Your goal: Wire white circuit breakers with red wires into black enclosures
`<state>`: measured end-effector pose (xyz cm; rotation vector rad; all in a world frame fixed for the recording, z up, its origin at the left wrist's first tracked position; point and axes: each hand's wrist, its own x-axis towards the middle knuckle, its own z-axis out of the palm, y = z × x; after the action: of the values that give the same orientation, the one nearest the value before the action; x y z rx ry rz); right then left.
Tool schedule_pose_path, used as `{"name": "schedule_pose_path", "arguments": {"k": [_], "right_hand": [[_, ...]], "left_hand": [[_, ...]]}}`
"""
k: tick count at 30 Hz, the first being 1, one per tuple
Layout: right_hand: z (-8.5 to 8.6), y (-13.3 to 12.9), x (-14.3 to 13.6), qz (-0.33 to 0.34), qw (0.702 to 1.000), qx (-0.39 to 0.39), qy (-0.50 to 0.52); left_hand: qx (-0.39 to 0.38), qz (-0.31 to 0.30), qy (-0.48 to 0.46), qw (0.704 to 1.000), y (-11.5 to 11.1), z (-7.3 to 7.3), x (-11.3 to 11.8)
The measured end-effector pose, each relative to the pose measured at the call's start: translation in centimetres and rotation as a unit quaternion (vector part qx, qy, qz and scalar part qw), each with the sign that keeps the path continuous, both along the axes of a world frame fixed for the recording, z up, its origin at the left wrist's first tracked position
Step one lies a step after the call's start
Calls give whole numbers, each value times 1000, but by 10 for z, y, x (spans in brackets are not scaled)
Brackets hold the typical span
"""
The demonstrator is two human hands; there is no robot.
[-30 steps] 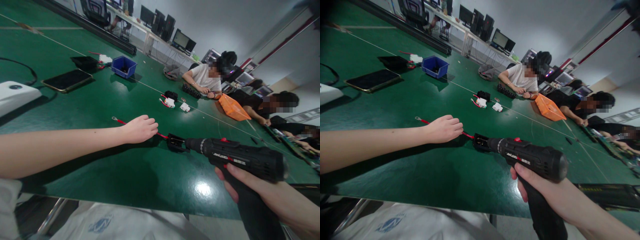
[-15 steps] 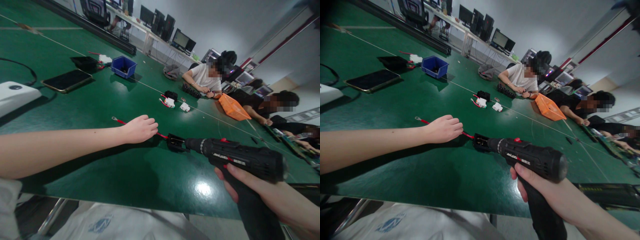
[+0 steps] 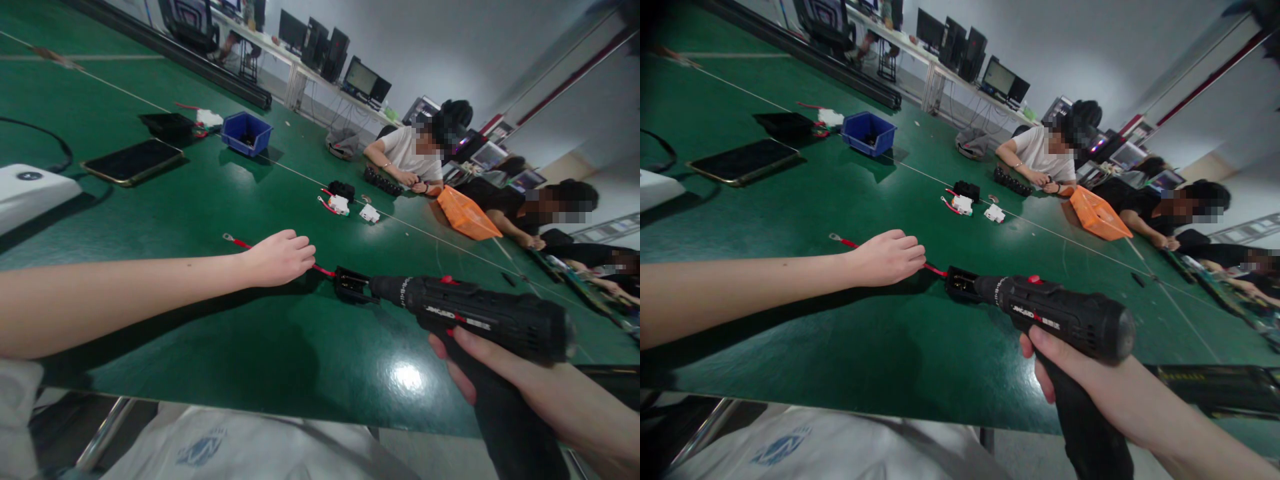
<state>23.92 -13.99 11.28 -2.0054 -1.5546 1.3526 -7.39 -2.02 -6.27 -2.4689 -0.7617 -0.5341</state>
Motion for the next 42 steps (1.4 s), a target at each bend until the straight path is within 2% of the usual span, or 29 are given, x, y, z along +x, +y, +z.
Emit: {"name": "schedule_pose_path", "arguments": {"k": [16,29,37,42], "right_hand": [[1,1,0,-3,1000,-16,9],[0,1,-3,-13,1000,0,-5],[1,2,-2,10,1000,2,2],[1,0,-3,-13,1000,0,1]], "left_hand": [[-4,-9,-10,1000,-1,2,0],[2,-4,1,1000,0,0,0],[-1,-1,4,1000,0,1,0],[1,-2,3,1000,0,1,0]]}}
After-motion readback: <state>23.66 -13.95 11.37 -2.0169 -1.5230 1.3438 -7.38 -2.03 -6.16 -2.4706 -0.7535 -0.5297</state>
